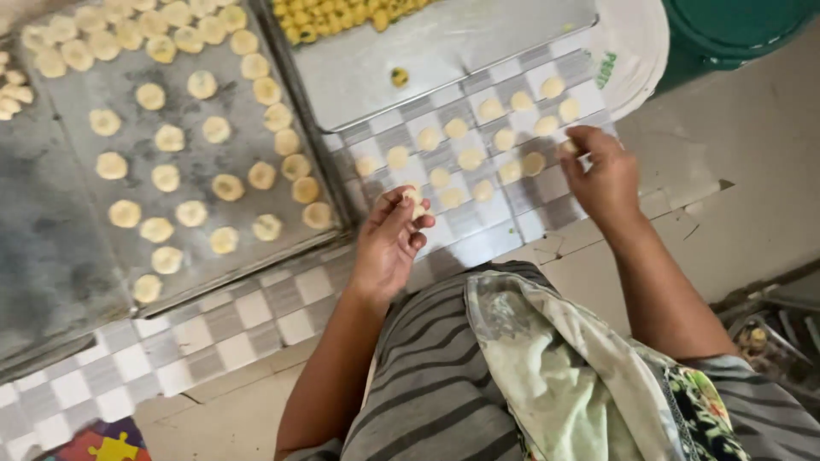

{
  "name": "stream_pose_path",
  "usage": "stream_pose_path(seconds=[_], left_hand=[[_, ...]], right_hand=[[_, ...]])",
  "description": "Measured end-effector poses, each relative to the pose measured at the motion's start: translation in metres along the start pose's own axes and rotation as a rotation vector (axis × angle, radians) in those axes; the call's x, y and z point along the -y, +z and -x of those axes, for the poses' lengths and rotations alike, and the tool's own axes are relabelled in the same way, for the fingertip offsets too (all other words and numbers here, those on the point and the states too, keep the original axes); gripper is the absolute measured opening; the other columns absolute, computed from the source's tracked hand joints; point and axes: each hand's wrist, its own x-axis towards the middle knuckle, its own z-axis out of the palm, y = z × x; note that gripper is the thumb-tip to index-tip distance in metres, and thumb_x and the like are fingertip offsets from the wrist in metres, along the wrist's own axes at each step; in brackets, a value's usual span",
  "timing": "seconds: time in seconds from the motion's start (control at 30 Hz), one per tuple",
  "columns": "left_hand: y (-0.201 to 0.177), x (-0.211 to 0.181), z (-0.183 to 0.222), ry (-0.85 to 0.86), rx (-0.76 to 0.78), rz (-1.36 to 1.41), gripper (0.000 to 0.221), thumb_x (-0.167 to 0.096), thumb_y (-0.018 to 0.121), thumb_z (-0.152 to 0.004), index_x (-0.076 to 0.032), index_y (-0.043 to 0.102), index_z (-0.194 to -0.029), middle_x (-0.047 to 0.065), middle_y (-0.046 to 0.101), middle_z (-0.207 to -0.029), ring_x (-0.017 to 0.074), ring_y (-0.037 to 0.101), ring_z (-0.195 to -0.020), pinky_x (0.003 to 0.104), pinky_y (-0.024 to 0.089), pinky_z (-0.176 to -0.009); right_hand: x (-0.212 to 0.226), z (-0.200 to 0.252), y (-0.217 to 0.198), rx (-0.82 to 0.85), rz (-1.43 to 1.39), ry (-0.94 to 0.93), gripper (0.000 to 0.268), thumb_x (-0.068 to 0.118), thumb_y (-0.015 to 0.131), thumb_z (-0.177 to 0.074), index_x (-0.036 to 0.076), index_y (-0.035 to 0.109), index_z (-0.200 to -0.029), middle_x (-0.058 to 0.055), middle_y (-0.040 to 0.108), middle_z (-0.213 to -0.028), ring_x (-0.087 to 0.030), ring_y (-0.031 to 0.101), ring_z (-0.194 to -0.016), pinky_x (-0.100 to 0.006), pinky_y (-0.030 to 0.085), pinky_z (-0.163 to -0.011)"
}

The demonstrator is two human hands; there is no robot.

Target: Preparing and placing small filled cookies onto baking trays in a production line fashion.

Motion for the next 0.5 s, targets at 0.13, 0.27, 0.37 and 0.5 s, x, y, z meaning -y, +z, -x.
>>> stream_pose_path(seconds=[0.13, 0.27, 0.37, 0.5], left_hand=[[0.028, 0.047, -0.023, -0.040, -0.012, -0.010, 0.025, -0.025, 0.059, -0.090, -0.012, 0.051, -0.109, 0.009, 0.063, -0.090, 0.0186, 0.067, -0.072, 0.018, 0.036, -0.048], [0.052, 0.071, -0.035, -0.022, -0.088, -0.027, 0.022, -0.022, 0.057, -0.091, -0.012, 0.051, -0.110, 0.009, 0.063, -0.092, 0.0185, 0.068, -0.072, 0.018, 0.041, -0.048], [0.068, 0.081, -0.032, -0.002, -0.179, -0.006, 0.017, -0.016, 0.056, -0.090, -0.011, 0.055, -0.106, 0.006, 0.063, -0.091, 0.0163, 0.065, -0.072, 0.019, 0.039, -0.048], [0.086, 0.097, -0.032, -0.041, -0.233, -0.010, 0.016, -0.012, 0.061, -0.086, -0.014, 0.059, -0.102, 0.001, 0.064, -0.086, 0.0123, 0.062, -0.070, 0.019, 0.036, -0.048]], right_hand=[[-0.100, 0.001, 0.002, 0.098, 0.246, -0.067, 0.022, 0.012, 0.078, -0.080, 0.009, 0.070, -0.100, -0.006, 0.066, -0.083, -0.024, 0.063, -0.081, -0.034, 0.052, -0.069], [-0.135, -0.011, -0.003, 0.219, 0.182, -0.145, 0.030, 0.021, 0.077, -0.078, 0.016, 0.070, -0.107, -0.012, 0.060, -0.113, -0.037, 0.052, -0.111, -0.045, 0.044, -0.093], [-0.138, -0.035, -0.011, 0.210, 0.023, -0.162, 0.033, 0.010, 0.070, -0.083, 0.007, 0.064, -0.116, -0.020, 0.053, -0.120, -0.042, 0.045, -0.114, -0.051, 0.041, -0.092], [-0.108, -0.072, 0.002, 0.099, -0.035, -0.042, 0.062, 0.050, 0.026, -0.099, 0.002, 0.051, -0.129, -0.023, 0.040, -0.133, -0.039, 0.026, -0.124, -0.061, 0.026, -0.096]])
